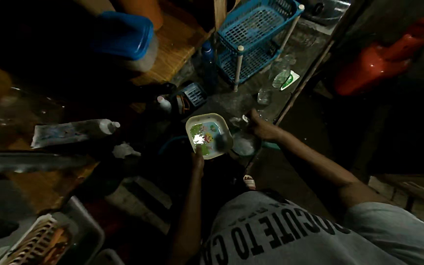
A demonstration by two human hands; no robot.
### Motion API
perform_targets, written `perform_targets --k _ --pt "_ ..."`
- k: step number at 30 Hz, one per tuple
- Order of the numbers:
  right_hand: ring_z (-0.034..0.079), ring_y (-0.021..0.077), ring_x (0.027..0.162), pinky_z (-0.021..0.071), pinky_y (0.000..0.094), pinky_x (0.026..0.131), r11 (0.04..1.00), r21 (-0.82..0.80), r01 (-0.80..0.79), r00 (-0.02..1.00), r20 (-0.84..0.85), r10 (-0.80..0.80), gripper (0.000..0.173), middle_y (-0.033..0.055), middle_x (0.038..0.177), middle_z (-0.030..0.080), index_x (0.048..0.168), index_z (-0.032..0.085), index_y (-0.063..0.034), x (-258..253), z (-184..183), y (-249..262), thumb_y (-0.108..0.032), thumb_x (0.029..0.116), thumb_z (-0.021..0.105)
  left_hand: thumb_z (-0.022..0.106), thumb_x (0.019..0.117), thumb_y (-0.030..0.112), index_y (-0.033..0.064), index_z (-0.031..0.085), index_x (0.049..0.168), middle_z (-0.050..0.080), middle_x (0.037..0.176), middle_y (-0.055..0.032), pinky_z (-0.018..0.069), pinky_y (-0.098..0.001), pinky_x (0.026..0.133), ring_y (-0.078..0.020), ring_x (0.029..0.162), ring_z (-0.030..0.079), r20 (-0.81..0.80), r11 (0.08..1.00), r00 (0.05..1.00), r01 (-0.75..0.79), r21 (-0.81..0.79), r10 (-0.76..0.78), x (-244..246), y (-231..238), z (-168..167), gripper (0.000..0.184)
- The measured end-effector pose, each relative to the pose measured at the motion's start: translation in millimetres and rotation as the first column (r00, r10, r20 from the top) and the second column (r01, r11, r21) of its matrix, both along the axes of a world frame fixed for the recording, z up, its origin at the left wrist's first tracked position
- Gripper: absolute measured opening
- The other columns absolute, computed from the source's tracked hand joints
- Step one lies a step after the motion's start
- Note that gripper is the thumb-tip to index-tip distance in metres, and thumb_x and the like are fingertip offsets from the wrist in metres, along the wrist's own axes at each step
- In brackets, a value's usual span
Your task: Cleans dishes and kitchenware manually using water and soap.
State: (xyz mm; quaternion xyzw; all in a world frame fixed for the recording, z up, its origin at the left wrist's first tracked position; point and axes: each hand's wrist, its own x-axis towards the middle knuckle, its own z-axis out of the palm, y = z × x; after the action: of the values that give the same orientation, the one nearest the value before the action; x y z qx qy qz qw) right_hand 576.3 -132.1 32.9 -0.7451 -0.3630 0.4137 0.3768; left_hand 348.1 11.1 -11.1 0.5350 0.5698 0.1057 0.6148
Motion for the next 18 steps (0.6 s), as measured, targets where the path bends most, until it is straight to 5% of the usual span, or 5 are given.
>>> perform_targets --k 4,7,10,13,18 --pt "0.067 0.0243 0.108 0.0582 0.0415 0.090 0.944 0.256 -0.210 0.977 0.079 0.196 0.064 0.0191 0.130 0.059 0.141 0.038 0.0014 -24 21 28 0.002 0.0872 0.073 0.032 0.1129 0.037 -0.0066 0.043 0.148 0.050 0.145 -0.0302 0.0404 -0.0511 0.111 -0.0376 0.134 0.050 -0.052 0.981 0.987 0.158 0.112 -0.153 14 -8 11 0.056" --pt "0.039 0.0350 0.147 0.0337 0.0515 0.121 0.882 0.128 -0.454 0.826 0.432 0.363 0.070 0.0204 0.160 0.039 0.152 0.043 -0.0013 -53 -9 44 -0.026 0.0946 0.074 0.027 0.1122 0.044 -0.0010 0.047 0.147 0.057 0.138 -0.0252 0.0478 -0.0481 0.104 -0.0317 0.124 0.058 0.016 0.985 0.987 0.160 0.067 -0.161 20 -14 21 0.060" --pt "0.008 0.0324 0.160 0.0062 0.0544 0.128 0.796 -0.072 -0.600 0.662 0.514 0.546 0.063 0.0125 0.172 0.015 0.162 0.030 -0.0066 -75 -26 48 -0.043 0.1107 0.038 0.025 0.1103 0.052 -0.0009 0.055 0.134 0.066 0.104 -0.0174 0.0559 -0.0376 0.076 -0.0213 0.086 0.065 0.070 0.989 0.986 0.150 0.012 -0.150 19 -13 18 0.065" --pt "0.010 0.0301 0.160 -0.0007 0.0605 0.127 0.815 -0.044 -0.578 0.601 0.652 0.462 0.062 0.0101 0.172 0.019 0.161 0.032 -0.0082 -57 -39 59 -0.044 0.1110 0.032 0.026 0.1129 0.041 -0.0007 0.045 0.147 0.054 0.140 -0.0219 0.0462 -0.0452 0.105 -0.0268 0.126 0.055 0.093 0.972 0.968 0.234 0.006 -0.233 13 -17 15 0.057" --pt "0.010 0.0323 0.159 -0.0050 0.0680 0.123 0.865 -0.178 -0.469 0.450 0.795 0.407 0.066 0.0094 0.172 0.019 0.164 0.027 -0.0118 -20 -38 61 -0.049 0.1097 0.029 0.028 0.1121 0.043 -0.0005 0.038 0.152 0.046 0.150 -0.0249 0.0450 -0.0473 0.110 -0.0307 0.136 0.050 0.191 0.996 0.978 0.085 0.027 -0.089 13 -16 -2 0.060"
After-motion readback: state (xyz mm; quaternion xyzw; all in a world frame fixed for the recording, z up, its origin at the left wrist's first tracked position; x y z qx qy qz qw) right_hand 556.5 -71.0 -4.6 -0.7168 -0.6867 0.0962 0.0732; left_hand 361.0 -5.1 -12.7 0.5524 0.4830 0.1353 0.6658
